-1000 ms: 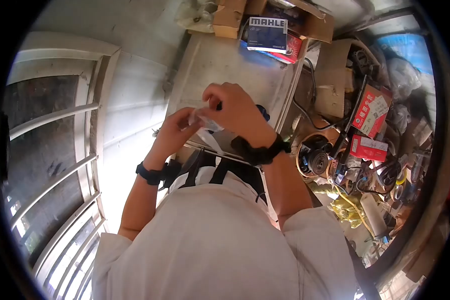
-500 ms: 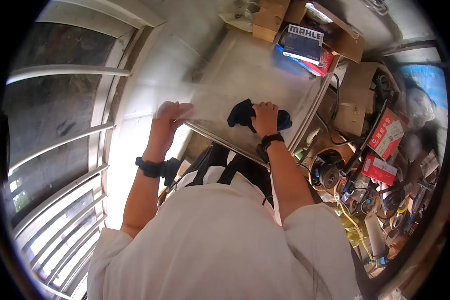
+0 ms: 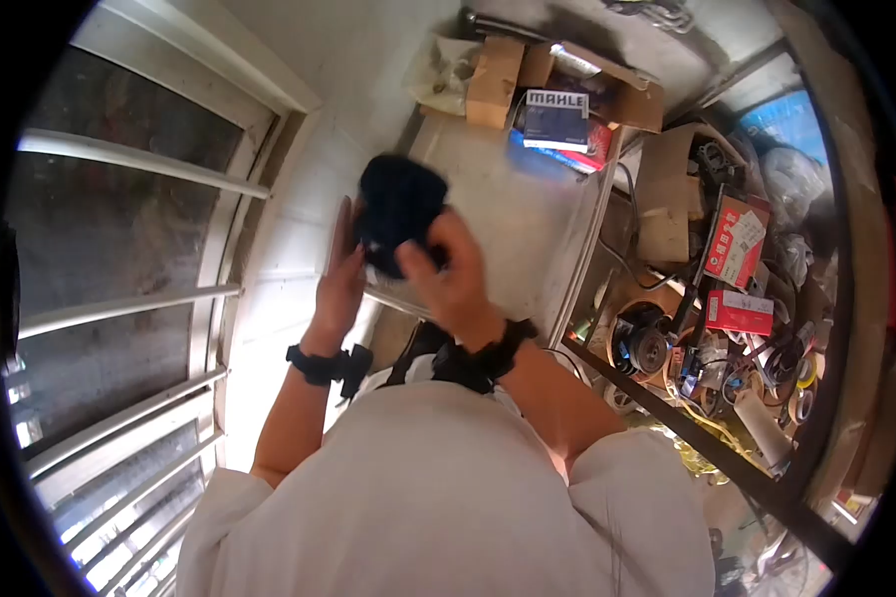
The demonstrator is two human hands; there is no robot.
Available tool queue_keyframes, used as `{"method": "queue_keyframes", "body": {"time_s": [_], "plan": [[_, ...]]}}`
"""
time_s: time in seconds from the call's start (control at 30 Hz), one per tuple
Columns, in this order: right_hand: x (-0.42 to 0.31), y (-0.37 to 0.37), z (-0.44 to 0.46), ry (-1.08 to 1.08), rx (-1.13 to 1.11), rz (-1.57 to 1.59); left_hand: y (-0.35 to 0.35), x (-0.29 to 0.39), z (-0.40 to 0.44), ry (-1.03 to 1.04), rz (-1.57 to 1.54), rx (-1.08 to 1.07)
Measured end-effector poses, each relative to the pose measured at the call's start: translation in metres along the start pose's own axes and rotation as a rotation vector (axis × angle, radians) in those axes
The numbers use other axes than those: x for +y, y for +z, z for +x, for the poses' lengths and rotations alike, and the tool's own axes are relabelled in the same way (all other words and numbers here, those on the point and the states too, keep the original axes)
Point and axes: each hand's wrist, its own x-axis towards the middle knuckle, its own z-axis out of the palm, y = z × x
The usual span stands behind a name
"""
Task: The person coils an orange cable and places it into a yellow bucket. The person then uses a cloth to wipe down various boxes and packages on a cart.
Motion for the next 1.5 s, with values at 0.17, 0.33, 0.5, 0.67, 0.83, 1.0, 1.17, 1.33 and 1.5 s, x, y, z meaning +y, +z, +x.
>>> {"method": "queue_keyframes", "body": {"time_s": [0.17, 0.33, 0.5, 0.67, 0.83, 1.0, 1.17, 1.33, 1.5], "plan": [[-0.002, 0.063, 0.001, -0.523, 0.152, -0.226, 0.027, 0.042, -0.012, -0.297, -0.567, 0.039], [0.004, 0.06, 0.011, -0.555, -0.017, -0.563, 0.019, 0.053, -0.012, -0.139, -0.417, -0.172], [0.038, 0.057, 0.0, -0.598, 0.226, -0.352, 0.026, 0.063, -0.016, -0.162, -0.483, -0.255], [0.036, 0.054, -0.001, -0.506, 0.269, -0.344, 0.027, 0.078, -0.012, -0.128, -0.694, -0.305], [0.014, 0.028, 0.01, -0.126, 0.454, -0.057, 0.008, 0.086, 0.001, 0.018, -0.665, -0.139], [-0.034, 0.058, -0.001, -0.294, 0.332, 0.346, 0.005, 0.076, 0.004, -0.061, -0.58, -0.1], [-0.029, 0.071, 0.009, -0.615, 0.003, -0.569, 0.014, 0.052, -0.013, 0.043, -0.609, -0.204], [-0.005, 0.053, 0.009, -0.662, 0.166, -0.678, -0.011, 0.028, -0.007, -0.261, -0.941, -0.495], [0.008, 0.044, 0.016, -0.44, 0.567, -0.291, 0.016, 0.072, -0.002, -0.09, -0.81, -0.443]]}}
